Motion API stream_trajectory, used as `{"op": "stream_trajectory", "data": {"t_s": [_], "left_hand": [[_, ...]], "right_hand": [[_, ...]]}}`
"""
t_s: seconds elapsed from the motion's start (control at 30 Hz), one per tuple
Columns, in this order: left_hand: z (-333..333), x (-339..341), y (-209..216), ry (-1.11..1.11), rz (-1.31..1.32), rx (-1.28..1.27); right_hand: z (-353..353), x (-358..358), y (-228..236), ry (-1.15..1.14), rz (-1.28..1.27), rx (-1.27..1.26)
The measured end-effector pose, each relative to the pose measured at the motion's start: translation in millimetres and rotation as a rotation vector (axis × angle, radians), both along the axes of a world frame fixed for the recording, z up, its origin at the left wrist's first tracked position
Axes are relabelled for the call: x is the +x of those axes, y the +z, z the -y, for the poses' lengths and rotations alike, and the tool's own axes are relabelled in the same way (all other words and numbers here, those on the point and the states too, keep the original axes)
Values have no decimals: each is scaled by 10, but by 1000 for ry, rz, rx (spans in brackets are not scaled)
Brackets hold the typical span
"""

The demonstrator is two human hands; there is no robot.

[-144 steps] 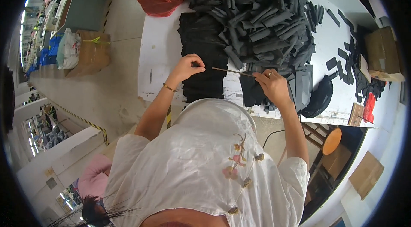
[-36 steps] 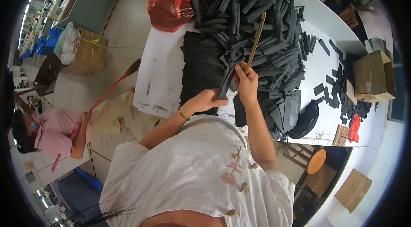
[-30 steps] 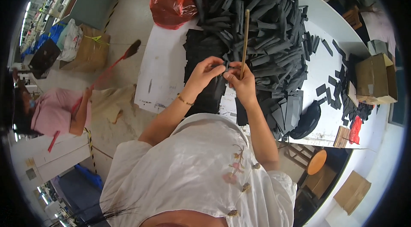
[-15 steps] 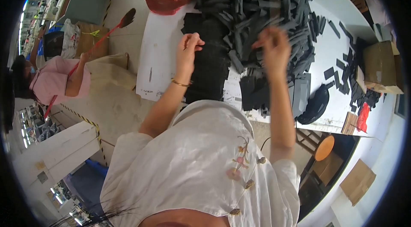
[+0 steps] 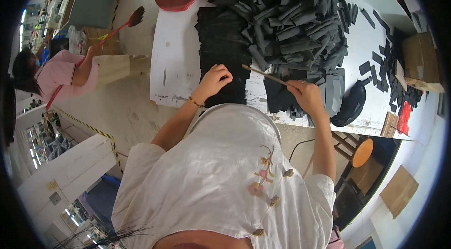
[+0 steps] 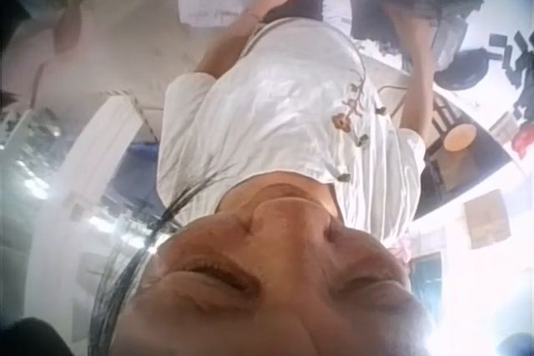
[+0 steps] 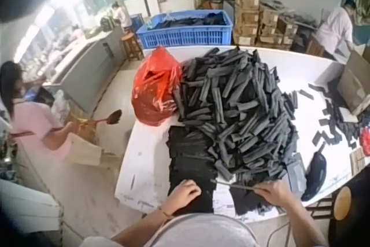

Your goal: Sorting and inspecting black foam strips on a work table using a wooden stick.

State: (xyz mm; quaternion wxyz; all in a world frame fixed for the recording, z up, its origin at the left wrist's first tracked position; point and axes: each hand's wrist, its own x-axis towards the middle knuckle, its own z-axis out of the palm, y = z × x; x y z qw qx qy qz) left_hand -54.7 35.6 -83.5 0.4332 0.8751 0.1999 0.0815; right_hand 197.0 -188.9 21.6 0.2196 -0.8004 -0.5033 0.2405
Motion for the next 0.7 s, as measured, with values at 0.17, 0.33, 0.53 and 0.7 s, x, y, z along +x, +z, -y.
{"op": "stream_trajectory", "data": {"t_s": [0.17,0.33,0.53,0.7], "left_hand": [[-122,-38,56,18,62,-88],[-124,27,261,-22,27,-86],[125,316,679,-77,180,220],[126,163,774,730,703,-98]], "right_hand": [[169,15,132,51,-22,-3],[78,-26,19,169,38,33],[-447,-527,-356,173,-184,132],[-616,-829,-466,-121,-812,121]]}}
